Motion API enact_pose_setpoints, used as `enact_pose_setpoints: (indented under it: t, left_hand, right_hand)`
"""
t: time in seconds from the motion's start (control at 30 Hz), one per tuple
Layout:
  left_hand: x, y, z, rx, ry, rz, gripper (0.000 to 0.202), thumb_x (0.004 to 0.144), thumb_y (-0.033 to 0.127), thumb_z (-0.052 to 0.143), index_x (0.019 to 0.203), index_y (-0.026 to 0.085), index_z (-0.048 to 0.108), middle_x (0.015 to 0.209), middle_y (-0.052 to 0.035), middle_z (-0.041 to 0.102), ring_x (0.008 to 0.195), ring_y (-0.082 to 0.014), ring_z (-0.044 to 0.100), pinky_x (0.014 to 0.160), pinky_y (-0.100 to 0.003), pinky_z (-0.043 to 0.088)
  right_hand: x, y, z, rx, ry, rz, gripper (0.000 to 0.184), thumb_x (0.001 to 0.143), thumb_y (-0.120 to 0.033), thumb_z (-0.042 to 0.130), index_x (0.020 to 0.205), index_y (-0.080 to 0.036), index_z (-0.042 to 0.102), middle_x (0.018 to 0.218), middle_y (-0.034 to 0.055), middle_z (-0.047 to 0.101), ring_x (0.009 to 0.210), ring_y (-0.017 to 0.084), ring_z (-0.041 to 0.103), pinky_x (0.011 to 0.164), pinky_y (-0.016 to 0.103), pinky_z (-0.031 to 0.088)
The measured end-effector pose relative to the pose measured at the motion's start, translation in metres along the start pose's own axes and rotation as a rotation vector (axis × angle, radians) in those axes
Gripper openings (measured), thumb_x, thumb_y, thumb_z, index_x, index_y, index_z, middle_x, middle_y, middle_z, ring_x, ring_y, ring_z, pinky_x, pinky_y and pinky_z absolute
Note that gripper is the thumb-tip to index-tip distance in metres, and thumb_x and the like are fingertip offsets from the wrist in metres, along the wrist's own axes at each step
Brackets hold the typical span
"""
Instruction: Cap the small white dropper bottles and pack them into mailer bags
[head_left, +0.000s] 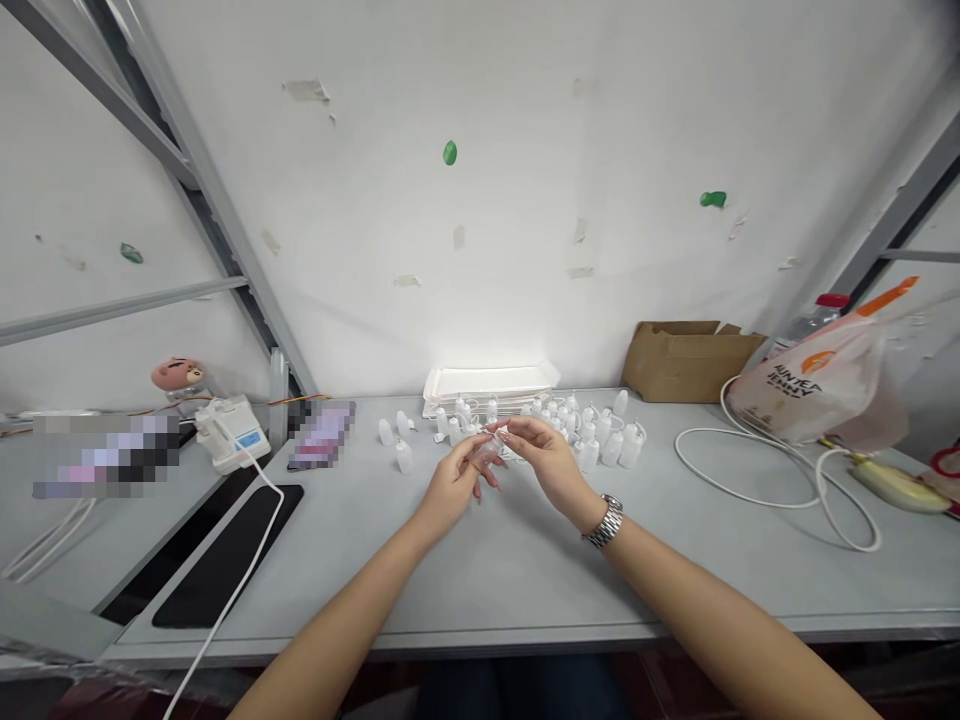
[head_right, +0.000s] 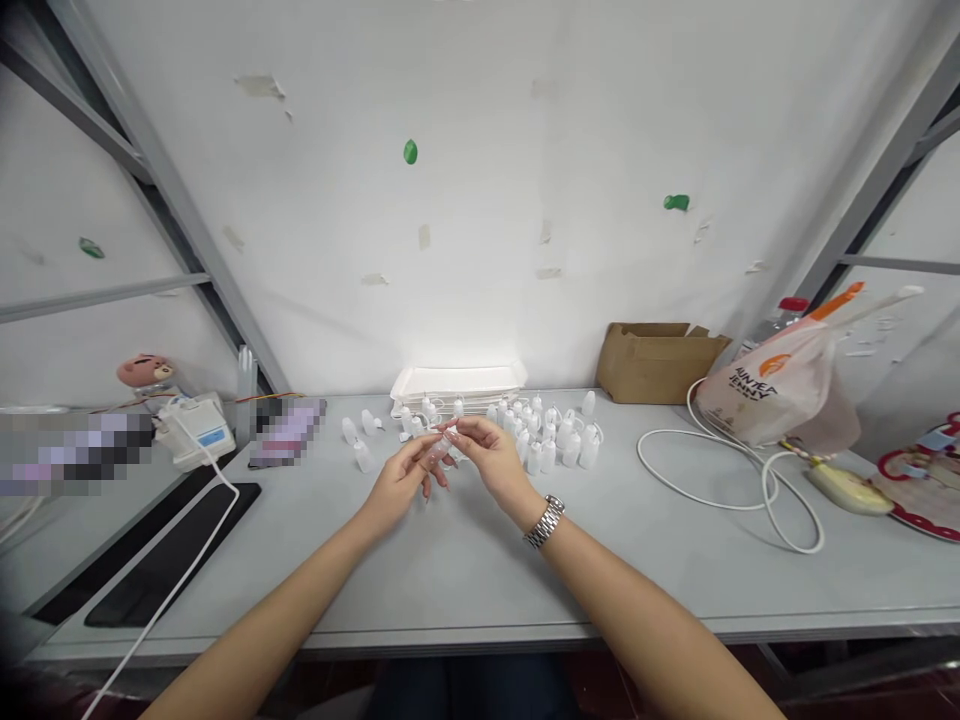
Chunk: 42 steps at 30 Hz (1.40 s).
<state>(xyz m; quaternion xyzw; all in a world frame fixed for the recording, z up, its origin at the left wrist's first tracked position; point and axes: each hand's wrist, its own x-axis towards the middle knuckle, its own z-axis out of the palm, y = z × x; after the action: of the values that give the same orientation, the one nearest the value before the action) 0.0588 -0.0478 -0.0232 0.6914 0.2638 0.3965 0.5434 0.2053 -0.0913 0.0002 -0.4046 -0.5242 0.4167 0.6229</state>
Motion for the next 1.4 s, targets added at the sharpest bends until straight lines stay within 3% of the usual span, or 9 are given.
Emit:
enact_pose_setpoints:
  t: [0.27,0.5,0.63,0.77,0.93,1.17,1.4]
  left_hand:
    - [-0.001,0.006,0.000,-0.105,-0.025,-0.035,0.041,0.083,0.044,0.049,0.113,0.017,0.042,0.078,-0.0037,0.061,0.057,-0.0116,0.060,0.044,-0.020,0.042]
    - [-0.002,0.011,0.000,-0.158,-0.048,-0.079,0.042,0.080,0.044,0.053,0.110,0.019,0.037,0.074,-0.0006,0.060,0.052,-0.0104,0.057,0.041,-0.020,0.041]
    - [-0.001,0.010,0.001,-0.151,0.010,-0.057,0.042,0.078,0.041,0.056,0.109,0.020,0.036,0.069,0.0023,0.058,0.048,-0.0088,0.052,0.038,-0.018,0.039]
    - [-0.003,0.006,0.003,-0.045,0.148,-0.003,0.040,0.076,0.033,0.060,0.108,0.022,0.039,0.074,0.0028,0.059,0.045,-0.0065,0.049,0.039,-0.019,0.039]
    - [-0.007,0.001,0.004,0.202,0.271,0.056,0.039,0.078,0.027,0.056,0.115,0.026,0.043,0.093,-0.0008,0.063,0.057,-0.0093,0.057,0.048,-0.021,0.042]
    - [-0.007,-0.005,0.000,0.394,0.293,0.163,0.034,0.080,0.027,0.055,0.114,0.028,0.052,0.102,-0.0026,0.063,0.066,-0.0131,0.059,0.063,-0.028,0.048]
    - [-0.006,-0.006,-0.002,0.463,0.236,0.293,0.026,0.084,0.025,0.047,0.107,0.025,0.059,0.101,-0.0053,0.062,0.084,-0.0175,0.059,0.067,-0.029,0.048]
  right_hand:
    - [0.001,0.002,0.000,-0.002,-0.017,0.037,0.016,0.075,-0.035,0.063,0.086,-0.024,0.064,0.087,0.0017,0.066,0.074,0.014,0.057,0.069,0.031,0.046]
    - [0.003,-0.003,-0.007,-0.030,-0.107,0.030,0.015,0.074,-0.033,0.065,0.085,-0.023,0.067,0.089,0.0024,0.066,0.080,0.016,0.058,0.077,0.034,0.046]
    - [0.003,0.001,-0.008,-0.026,-0.086,0.015,0.014,0.072,-0.034,0.066,0.083,-0.024,0.067,0.093,0.0025,0.063,0.082,0.016,0.058,0.077,0.035,0.046]
    - [0.003,0.008,-0.006,-0.137,0.008,-0.063,0.017,0.071,-0.038,0.067,0.080,-0.024,0.067,0.104,0.0036,0.054,0.089,0.017,0.055,0.076,0.033,0.047]
    - [0.002,0.010,-0.003,-0.439,0.092,-0.116,0.023,0.079,-0.044,0.056,0.079,-0.021,0.061,0.082,0.0028,0.054,0.077,0.016,0.051,0.070,0.031,0.044]
    - [0.001,0.009,-0.003,-0.512,0.011,-0.083,0.027,0.083,-0.047,0.049,0.076,-0.021,0.053,0.070,0.0005,0.051,0.064,0.015,0.046,0.060,0.029,0.038]
    - [0.007,0.011,-0.009,-0.384,-0.078,0.024,0.033,0.081,-0.051,0.049,0.073,-0.020,0.050,0.062,-0.0019,0.049,0.055,0.012,0.045,0.055,0.027,0.038]
